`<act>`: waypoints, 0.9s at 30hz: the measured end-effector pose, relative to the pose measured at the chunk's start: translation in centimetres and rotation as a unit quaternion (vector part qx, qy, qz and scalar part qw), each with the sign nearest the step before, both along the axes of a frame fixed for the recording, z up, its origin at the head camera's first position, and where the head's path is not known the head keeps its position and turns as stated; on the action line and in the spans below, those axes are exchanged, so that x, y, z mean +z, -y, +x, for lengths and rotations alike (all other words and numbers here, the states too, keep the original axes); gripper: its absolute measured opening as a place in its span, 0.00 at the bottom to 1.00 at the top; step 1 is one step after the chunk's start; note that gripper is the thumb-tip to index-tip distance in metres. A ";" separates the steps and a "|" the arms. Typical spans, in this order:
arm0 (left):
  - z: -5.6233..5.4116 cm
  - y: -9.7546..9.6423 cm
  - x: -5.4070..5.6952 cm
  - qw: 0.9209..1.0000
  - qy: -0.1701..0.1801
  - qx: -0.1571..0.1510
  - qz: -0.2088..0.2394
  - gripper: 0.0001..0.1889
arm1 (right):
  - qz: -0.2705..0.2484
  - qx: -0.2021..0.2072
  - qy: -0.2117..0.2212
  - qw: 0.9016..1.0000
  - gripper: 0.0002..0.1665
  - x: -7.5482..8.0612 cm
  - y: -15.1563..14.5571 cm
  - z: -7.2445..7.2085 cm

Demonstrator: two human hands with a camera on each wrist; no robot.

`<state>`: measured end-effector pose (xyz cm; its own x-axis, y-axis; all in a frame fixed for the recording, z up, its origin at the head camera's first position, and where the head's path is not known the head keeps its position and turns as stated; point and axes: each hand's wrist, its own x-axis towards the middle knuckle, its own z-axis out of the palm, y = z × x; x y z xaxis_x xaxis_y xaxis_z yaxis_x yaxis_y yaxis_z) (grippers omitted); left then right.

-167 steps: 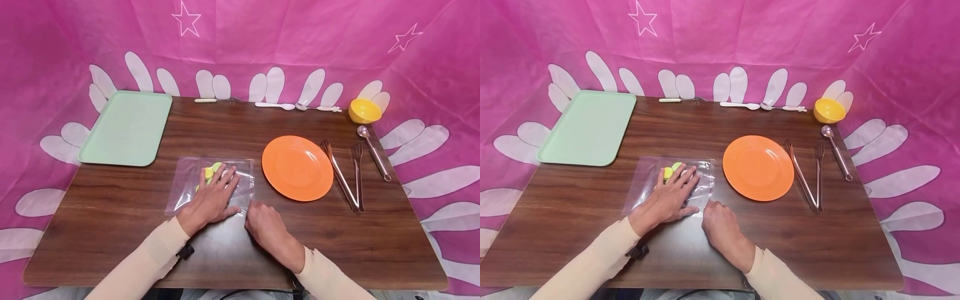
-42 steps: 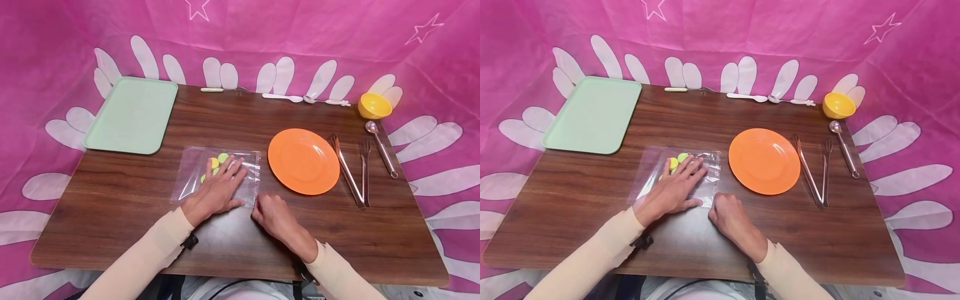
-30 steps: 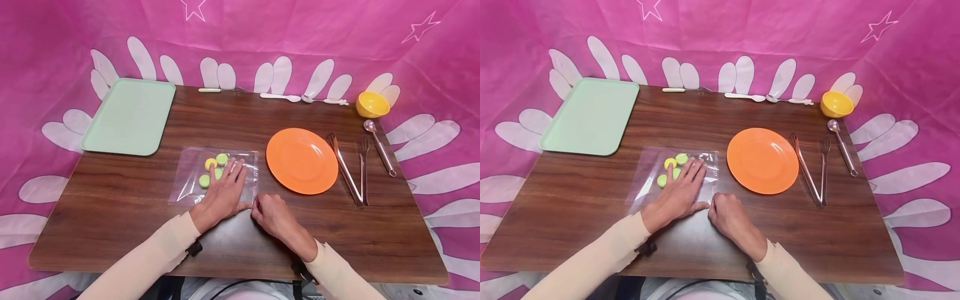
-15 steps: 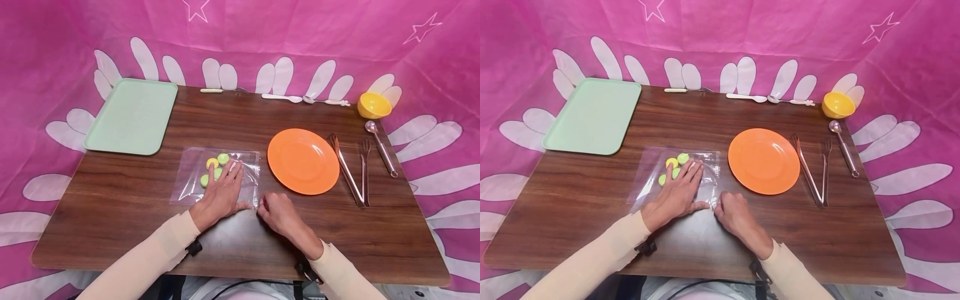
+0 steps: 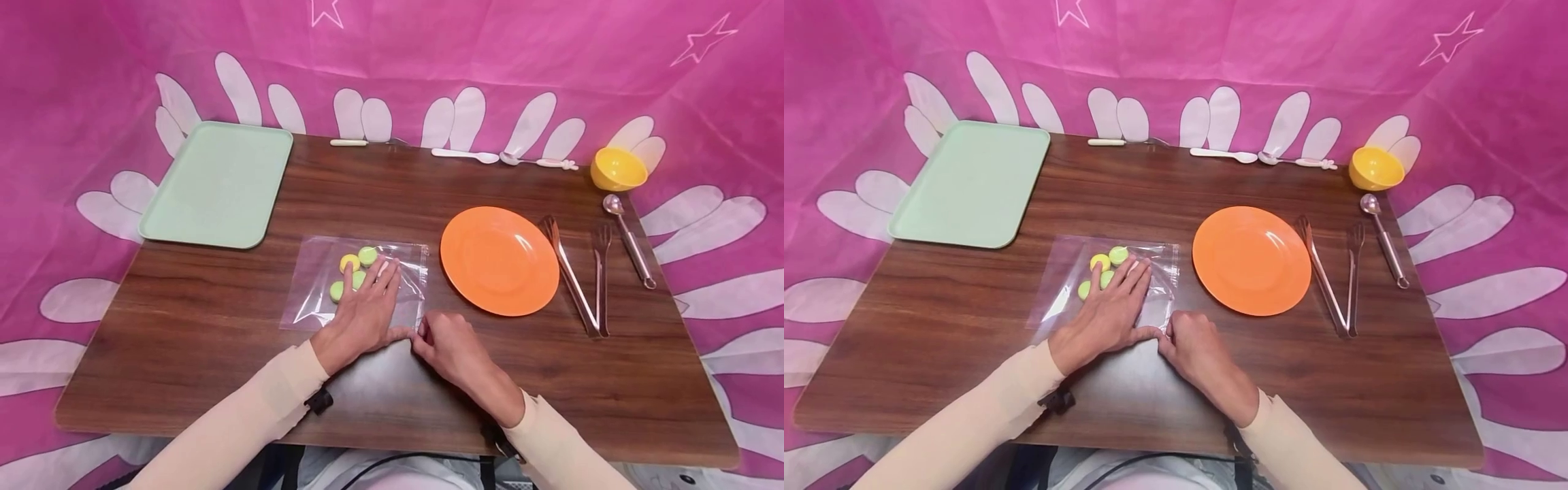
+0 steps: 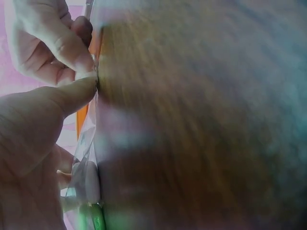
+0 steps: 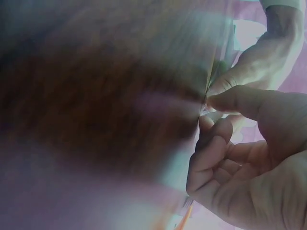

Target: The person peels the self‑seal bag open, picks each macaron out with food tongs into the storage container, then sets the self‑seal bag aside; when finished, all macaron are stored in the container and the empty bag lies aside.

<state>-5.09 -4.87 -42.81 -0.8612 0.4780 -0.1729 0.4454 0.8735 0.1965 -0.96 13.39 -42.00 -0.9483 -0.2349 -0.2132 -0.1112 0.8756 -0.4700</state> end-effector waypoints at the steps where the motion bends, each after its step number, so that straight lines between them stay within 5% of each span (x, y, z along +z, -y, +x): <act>1: 0.0 0.0 0.0 1.000 0.001 -0.001 0.001 0.61 | 0.005 -0.003 0.003 1.000 0.12 0.2 0.1 0.0; 8: 0.1 0.1 0.2 1.000 -0.005 -0.003 0.004 0.60 | 0.005 0.027 -0.070 0.997 0.11 -2.2 -0.6 0.2; 15: 0.0 -0.2 0.4 1.000 0.021 0.002 -0.003 0.60 | 0.020 0.032 -0.057 0.998 0.12 -6.5 -2.0 -0.4; 27: 0.0 0.1 0.4 1.000 0.013 0.004 -0.001 0.61 | 0.030 0.009 -0.016 0.999 0.12 -6.8 -3.9 -1.2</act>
<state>-5.09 -4.95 -42.40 -0.8602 0.4706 -0.1963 0.4332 0.8776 0.2054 -2.16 17.33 -48.77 -0.9504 -0.2401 -0.1979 -0.1416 0.9000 -0.4122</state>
